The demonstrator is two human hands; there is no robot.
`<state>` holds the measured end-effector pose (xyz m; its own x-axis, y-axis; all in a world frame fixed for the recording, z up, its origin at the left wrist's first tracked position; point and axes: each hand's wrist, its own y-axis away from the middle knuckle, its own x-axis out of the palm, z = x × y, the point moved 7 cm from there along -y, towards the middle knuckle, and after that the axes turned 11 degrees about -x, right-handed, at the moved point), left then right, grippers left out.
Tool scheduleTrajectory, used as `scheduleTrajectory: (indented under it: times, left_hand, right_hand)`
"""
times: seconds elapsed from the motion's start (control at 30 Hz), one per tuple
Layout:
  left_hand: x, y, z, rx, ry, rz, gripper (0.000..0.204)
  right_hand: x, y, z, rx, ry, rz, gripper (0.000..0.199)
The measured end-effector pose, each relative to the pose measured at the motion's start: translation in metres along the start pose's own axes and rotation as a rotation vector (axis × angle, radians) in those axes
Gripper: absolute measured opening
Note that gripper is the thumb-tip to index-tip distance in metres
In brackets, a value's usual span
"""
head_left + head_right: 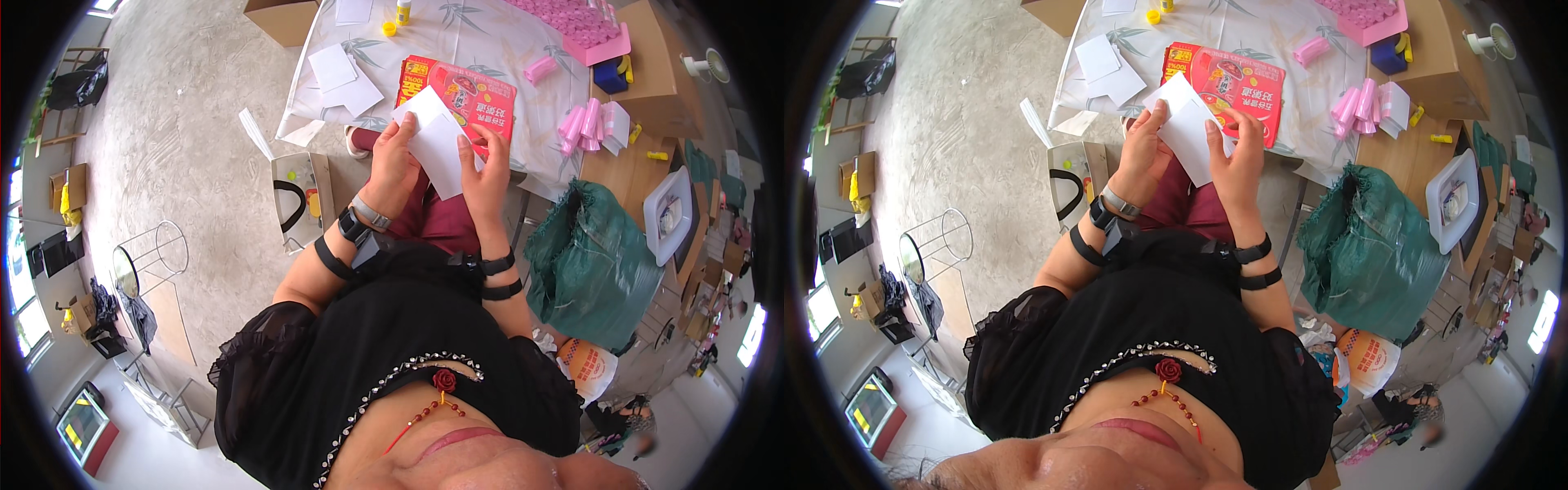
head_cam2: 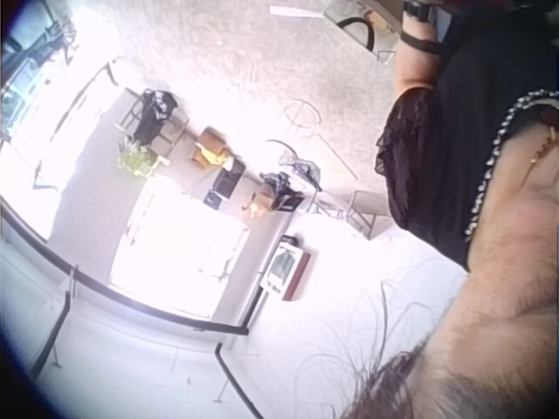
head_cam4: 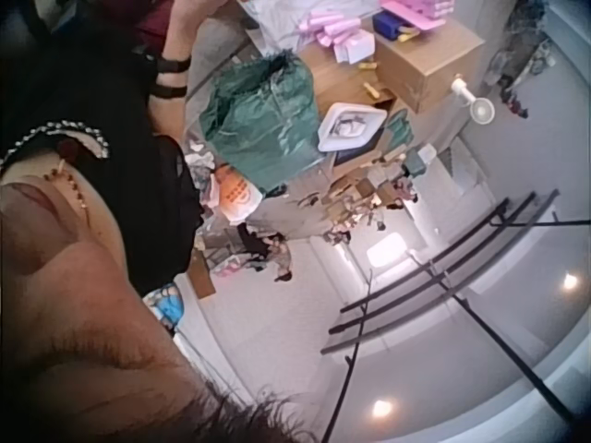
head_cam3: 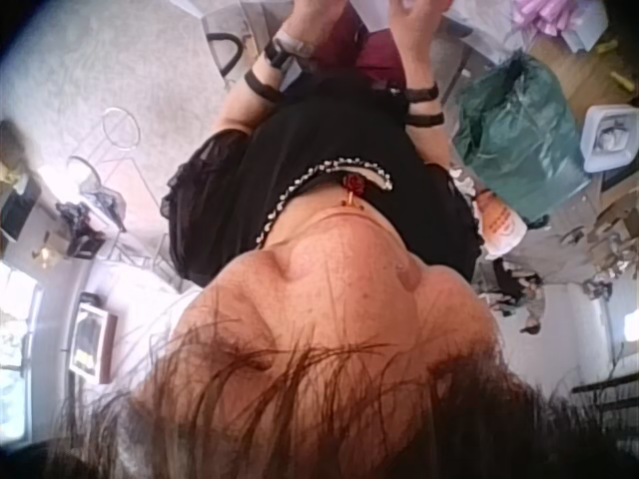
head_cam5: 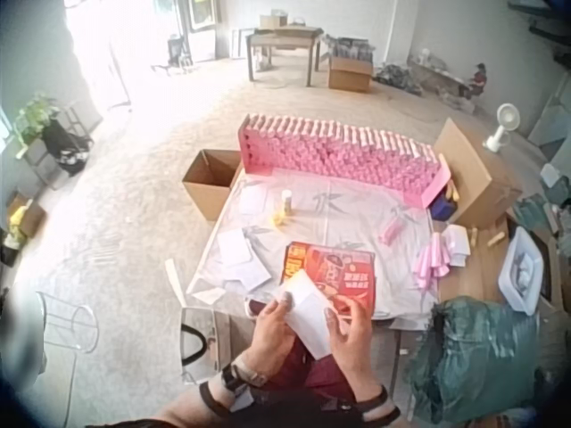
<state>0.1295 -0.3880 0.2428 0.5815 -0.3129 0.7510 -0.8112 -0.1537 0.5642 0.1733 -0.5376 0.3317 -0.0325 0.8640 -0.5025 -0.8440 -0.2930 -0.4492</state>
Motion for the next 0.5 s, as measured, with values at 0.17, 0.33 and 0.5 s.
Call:
scheduleTrajectory:
  times: [0.17, 0.33, 0.5]
  left_hand:
    - [-0.005, -0.001, 0.0, -0.014, 0.028, -0.025, 0.019]
    - [0.0, 0.001, -0.002, 0.055, -0.033, 0.027, 0.017]
    - [-0.004, 0.0, -0.001, 0.073, -0.033, 0.019, 0.014]
  right_hand:
    - [-0.006, 0.015, -0.025, 0.254, -0.139, 0.107, 0.033]
    - [0.003, 0.033, -0.047, 0.496, -0.342, 0.178, 0.027]
    - [0.001, 0.032, -0.041, 0.491, -0.375, 0.07, 0.023]
